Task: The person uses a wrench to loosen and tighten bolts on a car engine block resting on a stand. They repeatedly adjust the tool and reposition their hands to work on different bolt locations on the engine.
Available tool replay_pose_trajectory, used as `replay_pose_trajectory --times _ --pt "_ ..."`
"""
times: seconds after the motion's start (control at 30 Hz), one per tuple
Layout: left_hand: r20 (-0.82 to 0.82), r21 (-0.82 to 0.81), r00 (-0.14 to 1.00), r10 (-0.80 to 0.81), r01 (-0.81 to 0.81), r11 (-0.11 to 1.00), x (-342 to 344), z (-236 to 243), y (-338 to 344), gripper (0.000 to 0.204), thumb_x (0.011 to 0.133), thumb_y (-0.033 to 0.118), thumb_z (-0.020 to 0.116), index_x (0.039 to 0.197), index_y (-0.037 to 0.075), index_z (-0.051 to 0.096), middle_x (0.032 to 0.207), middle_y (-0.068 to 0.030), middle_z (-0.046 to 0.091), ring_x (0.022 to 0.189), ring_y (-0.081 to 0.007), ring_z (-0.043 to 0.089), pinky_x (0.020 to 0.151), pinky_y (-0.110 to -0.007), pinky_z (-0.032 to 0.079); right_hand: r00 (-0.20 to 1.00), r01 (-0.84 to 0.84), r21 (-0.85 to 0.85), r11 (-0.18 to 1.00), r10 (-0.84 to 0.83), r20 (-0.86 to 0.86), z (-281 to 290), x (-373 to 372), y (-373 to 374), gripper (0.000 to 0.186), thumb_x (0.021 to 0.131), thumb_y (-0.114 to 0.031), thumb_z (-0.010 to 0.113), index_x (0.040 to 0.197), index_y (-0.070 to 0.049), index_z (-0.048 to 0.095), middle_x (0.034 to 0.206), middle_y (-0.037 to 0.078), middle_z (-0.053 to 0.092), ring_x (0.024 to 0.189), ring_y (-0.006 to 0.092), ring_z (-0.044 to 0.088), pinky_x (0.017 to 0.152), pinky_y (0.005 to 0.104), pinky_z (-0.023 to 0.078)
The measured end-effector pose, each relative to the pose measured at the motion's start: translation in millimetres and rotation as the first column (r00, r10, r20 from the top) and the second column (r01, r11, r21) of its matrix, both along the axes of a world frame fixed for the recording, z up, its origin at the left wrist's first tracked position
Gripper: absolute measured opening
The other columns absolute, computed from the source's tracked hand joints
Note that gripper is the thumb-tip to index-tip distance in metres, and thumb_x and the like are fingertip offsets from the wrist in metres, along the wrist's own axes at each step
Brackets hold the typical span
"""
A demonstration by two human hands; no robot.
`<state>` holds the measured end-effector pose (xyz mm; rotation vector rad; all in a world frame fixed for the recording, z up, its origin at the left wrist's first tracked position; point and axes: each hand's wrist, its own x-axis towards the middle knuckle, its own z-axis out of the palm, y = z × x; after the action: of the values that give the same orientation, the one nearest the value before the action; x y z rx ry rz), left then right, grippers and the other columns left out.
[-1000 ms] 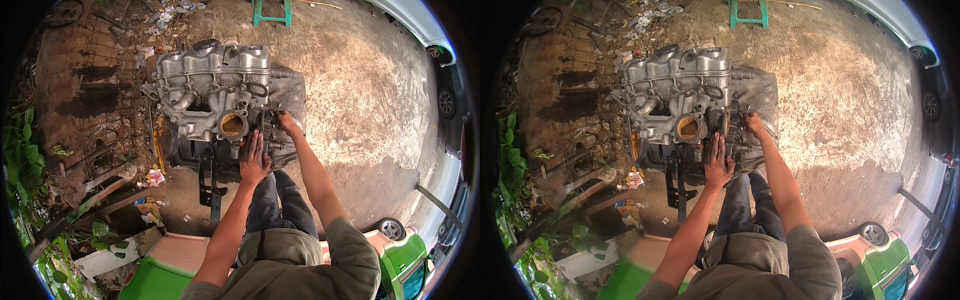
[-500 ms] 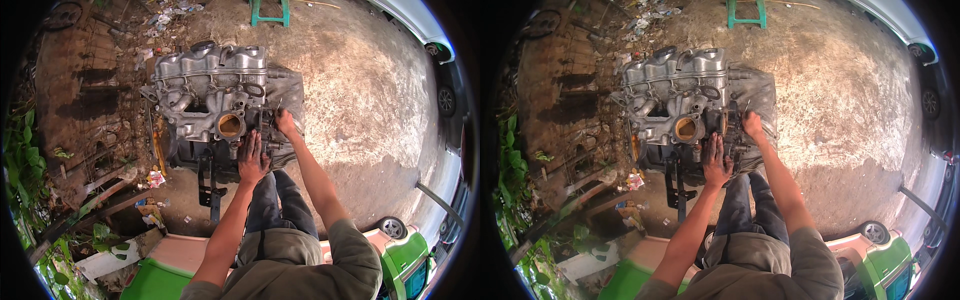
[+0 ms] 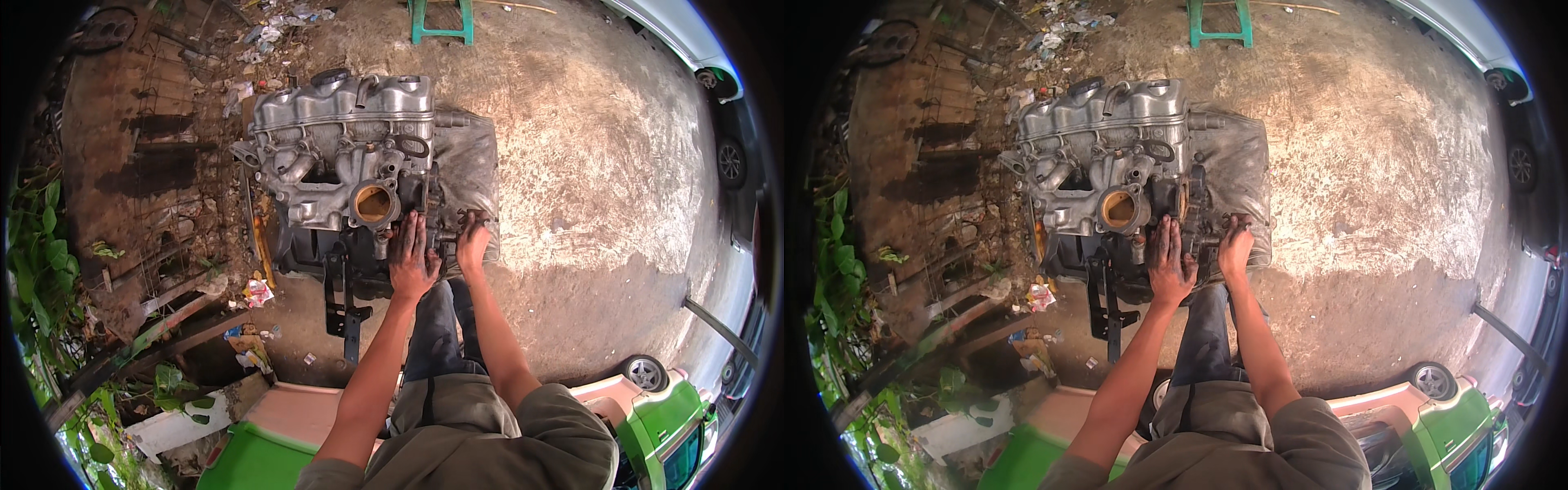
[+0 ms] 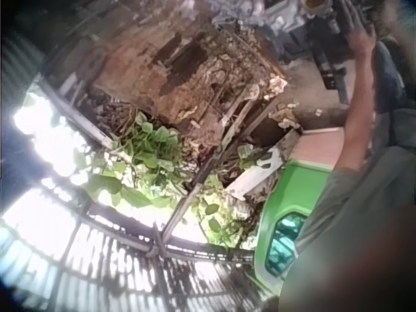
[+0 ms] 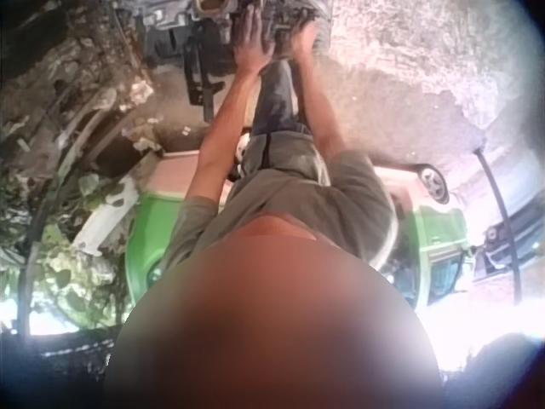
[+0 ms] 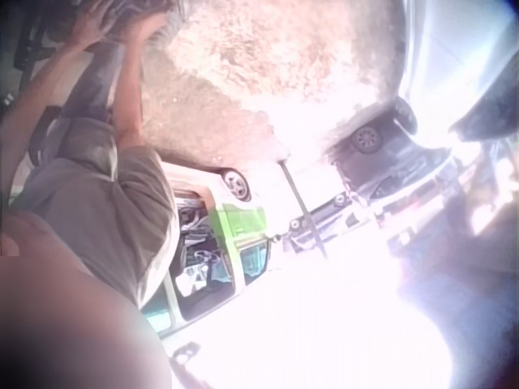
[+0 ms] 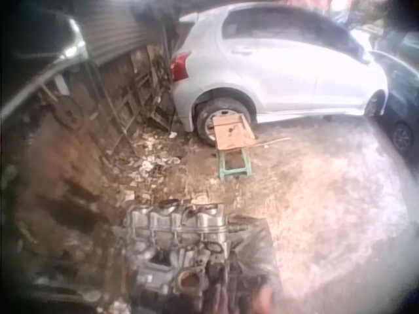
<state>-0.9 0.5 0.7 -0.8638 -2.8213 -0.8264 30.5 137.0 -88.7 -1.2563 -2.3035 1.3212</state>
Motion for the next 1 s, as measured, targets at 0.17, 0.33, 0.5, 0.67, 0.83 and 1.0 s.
replay_pose_trajectory --times 0.17,0.33,0.5,0.67,0.83,1.0 --pt "0.000 -0.033 1.000 -0.023 0.023 0.999 0 2 0 0.068 0.082 0.017 0.048 0.147 -0.004 0.037 0.155 -0.0204 0.032 0.140 -0.0374 0.037 0.115 -0.051 0.030 0.995 -0.080 -0.008 0.997 0.079 -0.060 -34 -26 38 0.040 0.104 -0.030 0.047 0.086 0.003 0.059 0.066 0.019 0.062 0.059 0.0333 0.061 0.056 0.0412 0.046" --pt "0.012 -0.039 1.000 -0.023 0.023 0.999 0 0 -2 0.068 0.083 0.017 0.047 0.147 -0.004 0.037 0.155 -0.0209 0.032 0.140 -0.0377 0.037 0.115 -0.052 0.030 0.983 -0.116 -0.502 0.857 0.171 0.064 -50 -61 64 0.044 0.100 -0.037 0.052 0.084 0.004 0.057 0.069 0.017 0.064 0.053 0.0234 0.061 0.046 0.0381 0.044" --pt "0.013 -0.026 1.000 -0.019 0.019 0.999 1 0 -2 0.067 0.084 0.017 0.046 0.147 -0.003 0.036 0.154 -0.0202 0.033 0.139 -0.0378 0.038 0.114 -0.052 0.030 0.986 -0.091 -0.746 0.659 0.166 0.027 -55 -79 64 0.038 0.098 -0.034 0.056 0.092 0.004 0.060 0.074 0.018 0.066 0.053 0.0213 0.061 0.044 0.0364 0.044" --pt "0.013 -0.037 1.000 -0.007 0.008 0.999 1 1 -1 0.067 0.085 0.018 0.045 0.147 -0.003 0.036 0.154 -0.0190 0.034 0.139 -0.0367 0.039 0.114 -0.051 0.030 0.905 -0.341 -0.466 0.816 0.419 0.072 -86 -83 61 0.036 0.095 -0.033 0.057 0.103 0.002 0.062 0.078 0.019 0.066 0.058 0.0265 0.064 0.050 0.0381 0.050" --pt "0.013 -0.035 1.000 -0.005 0.006 0.999 1 1 -1 0.066 0.085 0.018 0.044 0.147 -0.002 0.037 0.155 -0.0182 0.033 0.138 -0.0361 0.039 0.114 -0.051 0.031 0.931 -0.227 -0.436 0.871 0.325 0.164 -111 -83 54 0.038 0.095 -0.034 0.056 0.103 0.003 0.061 0.074 0.018 0.066 0.059 0.0280 0.065 0.050 0.0412 0.051" --pt "0.017 -0.026 1.000 -0.004 0.004 1.000 1 1 -1 0.066 0.084 0.018 0.045 0.147 -0.002 0.038 0.155 -0.0182 0.034 0.139 -0.0359 0.039 0.114 -0.051 0.031 0.965 -0.106 -0.817 0.567 0.258 0.054 -82 -89 59 0.041 0.098 -0.035 0.055 0.100 0.006 0.060 0.066 0.015 0.064 0.056 0.0278 0.067 0.045 0.0467 0.049"
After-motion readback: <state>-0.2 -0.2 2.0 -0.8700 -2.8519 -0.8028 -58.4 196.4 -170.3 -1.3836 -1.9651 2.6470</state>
